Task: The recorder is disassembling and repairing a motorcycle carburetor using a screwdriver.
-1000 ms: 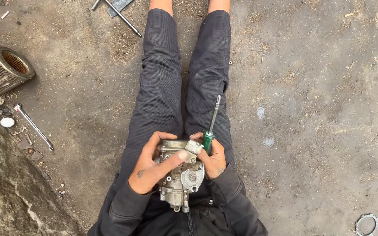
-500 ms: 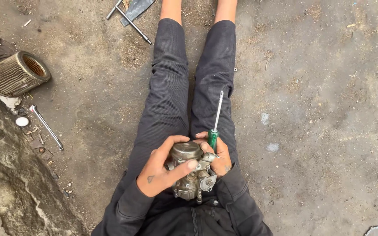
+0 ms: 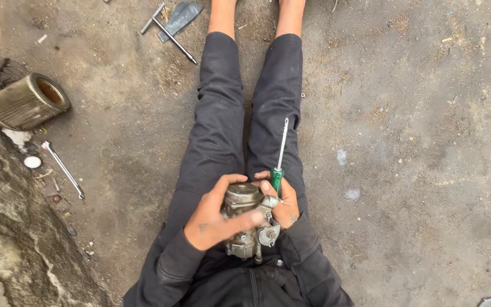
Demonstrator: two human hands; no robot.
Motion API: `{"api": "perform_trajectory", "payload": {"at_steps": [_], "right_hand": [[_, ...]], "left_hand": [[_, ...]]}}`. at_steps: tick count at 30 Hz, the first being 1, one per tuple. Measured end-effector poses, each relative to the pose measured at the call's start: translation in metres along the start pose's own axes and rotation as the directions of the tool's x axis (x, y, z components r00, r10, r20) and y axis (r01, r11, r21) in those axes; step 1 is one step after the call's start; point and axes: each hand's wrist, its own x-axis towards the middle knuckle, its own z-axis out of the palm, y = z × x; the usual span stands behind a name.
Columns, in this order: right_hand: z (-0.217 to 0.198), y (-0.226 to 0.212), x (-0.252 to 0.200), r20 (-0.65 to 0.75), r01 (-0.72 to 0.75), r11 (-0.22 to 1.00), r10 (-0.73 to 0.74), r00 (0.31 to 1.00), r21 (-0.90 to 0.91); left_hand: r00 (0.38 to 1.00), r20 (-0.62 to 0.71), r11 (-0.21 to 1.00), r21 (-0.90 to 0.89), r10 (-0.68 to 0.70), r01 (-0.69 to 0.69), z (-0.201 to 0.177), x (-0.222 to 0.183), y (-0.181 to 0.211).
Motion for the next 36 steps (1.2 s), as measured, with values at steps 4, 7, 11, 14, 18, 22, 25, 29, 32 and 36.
{"api": "perform_trajectory", "payload": {"at_steps": [4,7,11,14,18,22,25,29,32,36], "right_hand": [[0.001,-0.004,0.007,-0.040,-0.049,0.997,0.046,0.998,-0.065],[0.009,-0.003,0.009,-0.069,-0.038,0.999,0.038,0.997,-0.007],[0.019,-0.018,0.001,-0.162,0.020,0.999,-0.025,0.986,-0.030],[0.007,-0.017,-0.006,-0.350,0.117,0.959,-0.206,0.914,-0.260],[-0.034,-0.013,-0.032,-0.515,0.118,0.939,-0.278,0.811,-0.322],[-0.053,-0.004,-0.072,-0.523,-0.062,0.935,-0.138,0.841,-0.348],[-0.043,0.002,-0.101,-0.490,-0.149,0.959,0.012,0.871,-0.242],[-0.068,0.037,-0.134,-0.354,-0.212,0.974,0.170,0.920,-0.083],[-0.075,0.040,-0.137,-0.220,-0.223,0.974,0.223,0.950,0.026],[-0.049,0.010,-0.134,-0.247,-0.296,0.949,0.314,0.917,0.108]], "left_hand": [[0.999,-0.048,0.972,0.233,0.012,0.000,0.008,0.004,0.020],[0.995,-0.096,0.964,0.259,-0.041,0.065,0.006,0.005,0.018],[0.996,-0.092,0.986,0.166,-0.002,0.018,0.009,0.013,0.008],[0.988,-0.120,0.994,0.066,0.094,-0.087,0.011,0.027,0.009],[0.936,-0.173,0.943,0.186,0.307,-0.275,0.007,0.060,0.023],[0.856,-0.064,0.778,0.457,0.513,-0.432,-0.005,0.099,0.018],[0.879,-0.024,0.811,0.398,0.476,-0.428,-0.012,0.110,0.004],[0.932,-0.010,0.905,0.243,0.364,-0.350,-0.017,0.110,-0.012],[0.959,0.045,0.930,0.234,0.280,-0.283,-0.023,0.112,-0.014],[0.965,0.129,0.940,0.229,0.229,-0.253,-0.024,0.117,-0.021]]}}
